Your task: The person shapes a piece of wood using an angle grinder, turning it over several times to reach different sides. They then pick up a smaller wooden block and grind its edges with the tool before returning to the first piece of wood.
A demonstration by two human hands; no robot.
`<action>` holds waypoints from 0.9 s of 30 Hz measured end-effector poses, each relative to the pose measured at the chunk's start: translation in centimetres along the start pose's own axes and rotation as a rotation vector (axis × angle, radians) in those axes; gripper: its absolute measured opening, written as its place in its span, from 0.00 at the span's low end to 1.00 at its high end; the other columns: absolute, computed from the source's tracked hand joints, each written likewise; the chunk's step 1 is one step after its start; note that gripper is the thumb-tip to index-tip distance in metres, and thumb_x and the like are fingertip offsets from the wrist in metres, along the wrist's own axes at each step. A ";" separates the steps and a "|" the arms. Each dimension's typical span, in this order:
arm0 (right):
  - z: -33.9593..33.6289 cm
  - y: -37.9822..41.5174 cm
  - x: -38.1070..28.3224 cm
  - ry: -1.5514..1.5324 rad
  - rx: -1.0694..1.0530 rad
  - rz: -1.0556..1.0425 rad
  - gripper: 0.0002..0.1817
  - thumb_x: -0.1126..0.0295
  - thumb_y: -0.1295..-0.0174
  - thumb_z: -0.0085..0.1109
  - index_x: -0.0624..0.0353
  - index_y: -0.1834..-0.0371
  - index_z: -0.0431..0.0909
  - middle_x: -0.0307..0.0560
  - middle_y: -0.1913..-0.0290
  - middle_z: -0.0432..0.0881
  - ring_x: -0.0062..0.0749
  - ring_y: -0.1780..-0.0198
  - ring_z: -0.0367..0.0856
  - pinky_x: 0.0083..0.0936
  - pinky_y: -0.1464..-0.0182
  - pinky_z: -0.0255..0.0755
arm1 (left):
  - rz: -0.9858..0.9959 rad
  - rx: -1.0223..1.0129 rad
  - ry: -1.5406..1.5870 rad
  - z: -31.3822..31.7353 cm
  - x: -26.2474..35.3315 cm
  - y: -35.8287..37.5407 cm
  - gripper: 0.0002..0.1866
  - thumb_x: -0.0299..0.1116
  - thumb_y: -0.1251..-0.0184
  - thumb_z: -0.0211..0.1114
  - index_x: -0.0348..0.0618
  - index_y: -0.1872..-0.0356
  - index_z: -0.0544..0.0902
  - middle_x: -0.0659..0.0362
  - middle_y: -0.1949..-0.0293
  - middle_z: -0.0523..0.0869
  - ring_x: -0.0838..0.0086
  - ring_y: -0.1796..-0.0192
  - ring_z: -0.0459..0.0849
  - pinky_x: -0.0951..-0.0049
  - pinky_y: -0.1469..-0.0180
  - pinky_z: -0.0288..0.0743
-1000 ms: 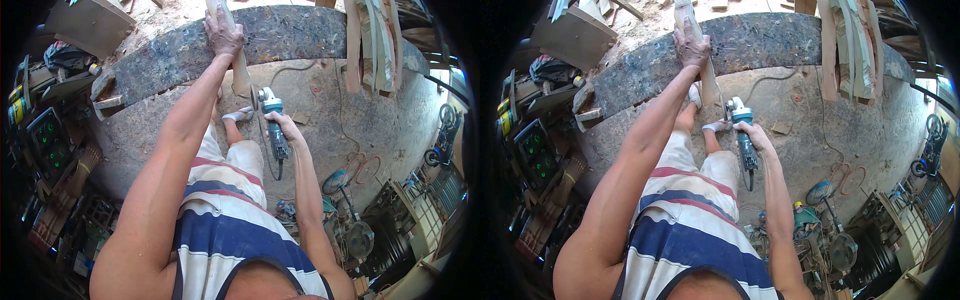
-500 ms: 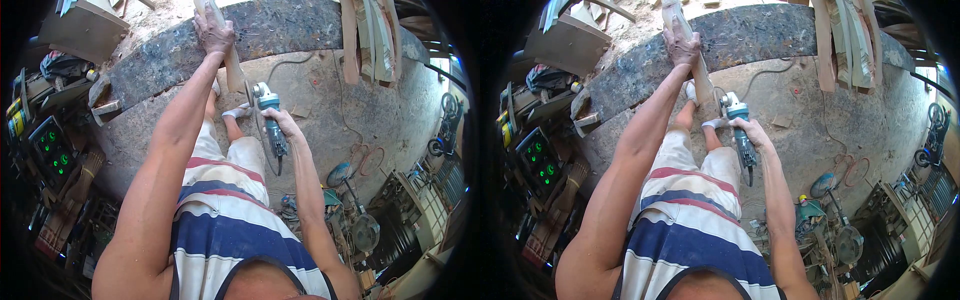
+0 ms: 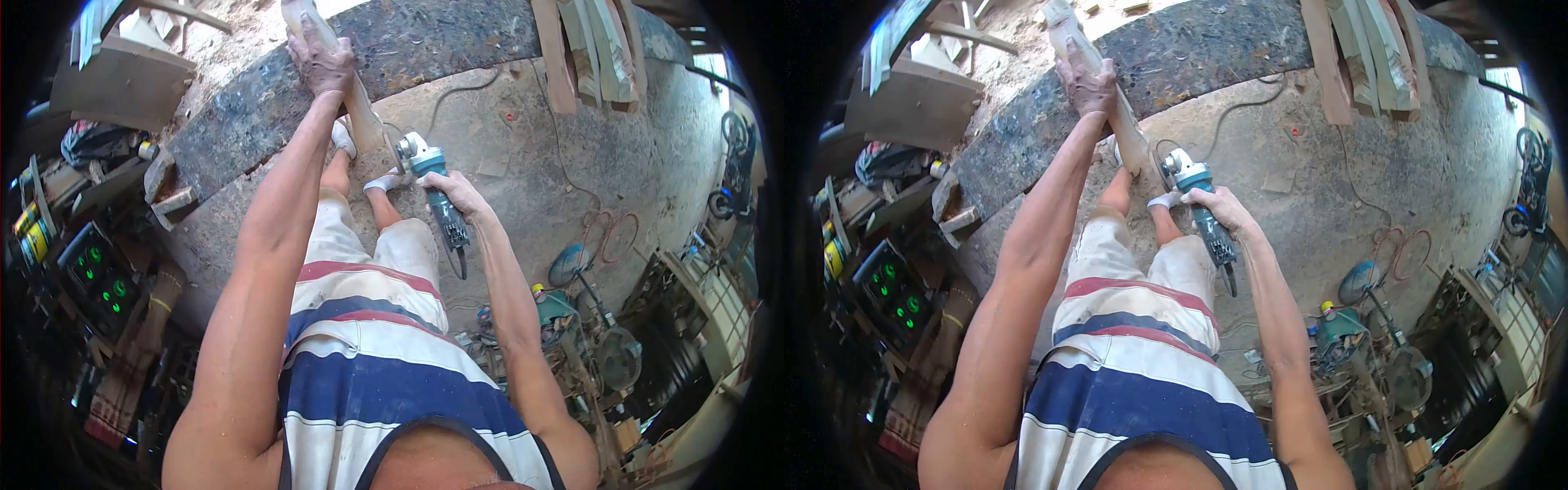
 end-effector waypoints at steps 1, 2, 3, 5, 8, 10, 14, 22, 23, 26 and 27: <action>0.1 0.1 -0.1 -0.009 -0.002 -0.003 0.21 0.48 0.35 0.76 0.58 0.61 0.88 0.40 0.69 0.87 0.26 0.72 0.86 0.26 0.68 0.78 | 0.011 0.004 -0.003 0.3 -0.3 -0.2 0.51 0.51 0.34 0.72 0.53 0.09 0.64 0.25 0.16 0.64 0.25 0.13 0.60 0.39 0.10 0.54; 0.2 0.2 0.1 -0.023 0.000 -0.009 0.20 0.49 0.34 0.76 0.57 0.60 0.87 0.40 0.69 0.87 0.25 0.72 0.87 0.26 0.68 0.79 | 0.026 -0.002 0.011 0.5 -0.6 -0.3 0.52 0.51 0.35 0.72 0.53 0.09 0.64 0.23 0.16 0.64 0.27 0.13 0.60 0.39 0.10 0.53; 0.2 0.1 0.3 -0.032 0.002 -0.002 0.20 0.49 0.34 0.75 0.57 0.61 0.88 0.40 0.69 0.87 0.25 0.72 0.87 0.26 0.68 0.79 | 0.016 -0.034 0.007 0.1 -0.4 -0.4 0.52 0.50 0.34 0.72 0.51 0.08 0.63 0.23 0.16 0.64 0.28 0.13 0.61 0.41 0.10 0.55; 0.1 -0.6 0.4 -0.054 0.009 0.007 0.20 0.50 0.34 0.75 0.58 0.61 0.89 0.41 0.68 0.87 0.25 0.71 0.87 0.27 0.68 0.79 | 0.002 -0.099 0.000 -0.8 0.4 -0.4 0.53 0.48 0.34 0.72 0.48 0.08 0.62 0.24 0.16 0.64 0.29 0.14 0.64 0.45 0.11 0.58; 0.1 -1.8 0.8 -0.125 0.053 -0.036 0.21 0.50 0.34 0.76 0.60 0.60 0.90 0.41 0.68 0.88 0.27 0.72 0.87 0.28 0.68 0.80 | 0.091 -0.074 -0.122 0.5 -1.3 -0.8 0.53 0.46 0.33 0.72 0.44 0.08 0.60 0.23 0.17 0.63 0.29 0.15 0.65 0.45 0.12 0.60; 0.7 -2.3 0.9 -0.202 0.060 -0.079 0.22 0.50 0.35 0.76 0.62 0.58 0.91 0.42 0.69 0.89 0.28 0.73 0.87 0.29 0.68 0.80 | 0.051 -0.094 -0.076 -0.1 0.1 -0.6 0.53 0.44 0.32 0.72 0.41 0.08 0.58 0.22 0.17 0.63 0.29 0.15 0.64 0.45 0.11 0.58; 1.5 -1.7 -0.6 -0.206 0.014 -0.024 0.25 0.48 0.37 0.77 0.63 0.58 0.91 0.45 0.68 0.90 0.28 0.72 0.88 0.28 0.68 0.80 | -0.009 -0.139 -0.021 -0.9 1.1 -0.2 0.53 0.46 0.30 0.69 0.47 0.06 0.54 0.20 0.15 0.59 0.28 0.12 0.59 0.44 0.10 0.54; 1.7 -1.8 -0.1 -0.144 0.040 -0.017 0.26 0.47 0.38 0.78 0.64 0.57 0.92 0.47 0.68 0.90 0.30 0.71 0.90 0.28 0.68 0.82 | -0.031 -0.167 -0.026 -0.8 1.2 -0.4 0.53 0.46 0.29 0.68 0.39 0.07 0.54 0.26 0.13 0.59 0.32 0.10 0.55 0.47 0.08 0.50; 1.7 -1.8 0.0 -0.142 0.039 -0.011 0.27 0.47 0.38 0.78 0.64 0.56 0.92 0.47 0.68 0.90 0.30 0.71 0.90 0.28 0.67 0.82 | -0.023 -0.167 -0.030 -0.6 1.0 -0.5 0.53 0.46 0.29 0.68 0.39 0.07 0.54 0.27 0.13 0.59 0.33 0.10 0.54 0.48 0.08 0.49; 1.8 -1.4 0.1 -0.188 0.017 0.008 0.27 0.47 0.38 0.78 0.65 0.55 0.92 0.48 0.67 0.91 0.30 0.70 0.90 0.28 0.66 0.83 | -0.027 -0.171 -0.028 -0.6 1.1 -0.4 0.54 0.48 0.30 0.68 0.40 0.07 0.53 0.29 0.12 0.58 0.34 0.09 0.53 0.49 0.08 0.48; 1.7 -1.1 0.0 -0.163 0.017 0.002 0.27 0.47 0.38 0.77 0.65 0.55 0.92 0.48 0.67 0.92 0.30 0.70 0.90 0.28 0.66 0.84 | -0.033 -0.174 -0.026 -0.6 1.1 -0.3 0.55 0.49 0.30 0.68 0.40 0.07 0.53 0.29 0.12 0.58 0.35 0.09 0.53 0.49 0.07 0.48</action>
Point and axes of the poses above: each hand's wrist, its own y-axis away from the middle knuckle, its own z-axis out of the palm, x = y × z, the point moved 2 cm from there along -y, towards the middle knuckle
